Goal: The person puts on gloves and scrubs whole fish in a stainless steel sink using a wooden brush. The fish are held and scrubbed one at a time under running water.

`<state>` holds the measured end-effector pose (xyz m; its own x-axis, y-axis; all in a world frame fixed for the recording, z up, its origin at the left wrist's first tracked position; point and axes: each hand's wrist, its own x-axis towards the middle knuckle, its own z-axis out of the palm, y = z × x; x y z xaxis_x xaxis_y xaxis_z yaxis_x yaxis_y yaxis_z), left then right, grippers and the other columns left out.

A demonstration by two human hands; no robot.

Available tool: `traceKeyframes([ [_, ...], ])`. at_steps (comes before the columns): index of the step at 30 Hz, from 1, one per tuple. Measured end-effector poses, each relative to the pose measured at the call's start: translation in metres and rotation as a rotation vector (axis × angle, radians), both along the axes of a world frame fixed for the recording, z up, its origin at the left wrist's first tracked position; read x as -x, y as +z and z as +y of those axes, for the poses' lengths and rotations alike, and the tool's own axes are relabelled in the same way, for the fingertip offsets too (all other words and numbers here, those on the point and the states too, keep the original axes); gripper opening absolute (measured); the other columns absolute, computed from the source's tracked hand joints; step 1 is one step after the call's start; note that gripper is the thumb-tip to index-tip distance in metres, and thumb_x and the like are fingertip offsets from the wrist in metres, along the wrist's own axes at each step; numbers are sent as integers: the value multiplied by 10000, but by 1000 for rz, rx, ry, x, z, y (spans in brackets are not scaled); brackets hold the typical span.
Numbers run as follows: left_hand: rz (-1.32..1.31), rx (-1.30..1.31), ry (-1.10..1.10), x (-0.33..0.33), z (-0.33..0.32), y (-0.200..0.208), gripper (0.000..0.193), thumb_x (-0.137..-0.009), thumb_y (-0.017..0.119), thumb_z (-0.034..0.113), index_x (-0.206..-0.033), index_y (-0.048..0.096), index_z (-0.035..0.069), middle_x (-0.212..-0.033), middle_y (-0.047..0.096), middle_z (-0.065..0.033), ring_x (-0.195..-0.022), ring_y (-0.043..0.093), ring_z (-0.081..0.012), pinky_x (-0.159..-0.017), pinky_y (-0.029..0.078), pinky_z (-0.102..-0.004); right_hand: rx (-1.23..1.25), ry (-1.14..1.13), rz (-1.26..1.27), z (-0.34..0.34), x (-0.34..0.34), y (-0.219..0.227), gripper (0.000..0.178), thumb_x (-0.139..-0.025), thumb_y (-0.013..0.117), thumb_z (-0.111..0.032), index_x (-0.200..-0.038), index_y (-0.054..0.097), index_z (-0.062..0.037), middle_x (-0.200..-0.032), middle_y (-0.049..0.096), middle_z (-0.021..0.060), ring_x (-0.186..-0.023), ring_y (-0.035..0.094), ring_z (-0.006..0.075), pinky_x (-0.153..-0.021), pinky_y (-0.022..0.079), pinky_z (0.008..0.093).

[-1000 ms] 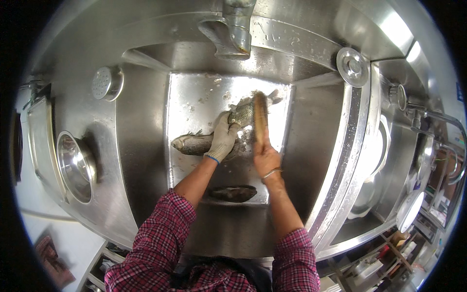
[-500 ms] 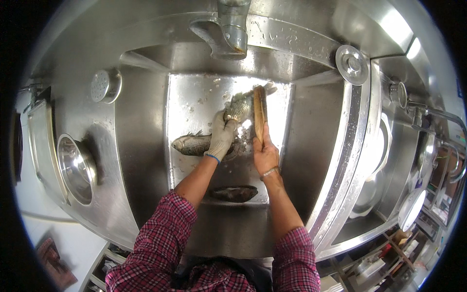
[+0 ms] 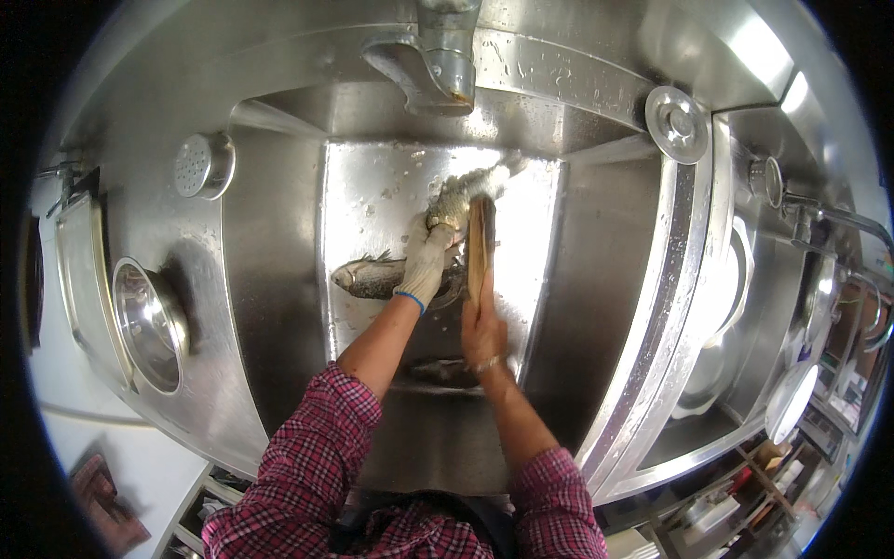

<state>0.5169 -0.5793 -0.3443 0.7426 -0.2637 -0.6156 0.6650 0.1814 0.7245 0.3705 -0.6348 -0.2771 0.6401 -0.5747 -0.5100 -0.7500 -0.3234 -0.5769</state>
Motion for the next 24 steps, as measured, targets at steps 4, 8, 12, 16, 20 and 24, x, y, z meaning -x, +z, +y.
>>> traceKeyframes([
  [4,-15,-85,-50,1,3,6,373,-923,560,136,-1264,468,19,-1027,584,-86,-801,602,-152,-631,550,-277,-10,-10,-119,-27,8,2,613,-980,553,-260,-1538,316,-171,-860,681,254,-760,693,377,-685,531,440],
  [8,-8,-34,-25,1,0,7,393,-925,557,143,-1285,456,24,-1006,567,-71,-815,600,-149,-577,534,-259,-74,-39,-21,-29,-33,7,606,-980,546,-246,-1531,321,-130,-849,672,273,-773,701,367,-693,533,432],
  [12,16,-125,-59,-2,1,13,375,-929,558,152,-1268,463,22,-1000,578,-80,-795,593,-142,-557,523,-253,34,55,-273,-15,18,-2,625,-983,537,-218,-1548,281,-136,-895,673,272,-831,705,361,-726,527,424],
  [16,-1,-124,-17,1,-3,13,319,-923,572,145,-1196,484,5,-950,576,-79,-702,569,-136,-537,521,-261,-70,0,-79,-32,-29,17,652,-977,550,-213,-1561,263,-180,-893,676,267,-821,697,390,-721,523,444],
  [20,40,-75,62,-2,-2,5,235,-927,580,128,-1098,499,-12,-900,565,-68,-616,550,-126,-495,514,-260,-17,83,-60,-7,1,-3,677,-980,537,-211,-1573,210,-225,-860,671,268,-757,668,433,-680,514,493],
  [24,36,-103,47,-3,-1,6,252,-932,582,143,-1120,497,-2,-913,577,-75,-650,574,-131,-490,507,-259,54,134,-245,-15,45,5,662,-975,551,-198,-1562,252,-130,-887,684,256,-739,677,402,-670,526,463],
])
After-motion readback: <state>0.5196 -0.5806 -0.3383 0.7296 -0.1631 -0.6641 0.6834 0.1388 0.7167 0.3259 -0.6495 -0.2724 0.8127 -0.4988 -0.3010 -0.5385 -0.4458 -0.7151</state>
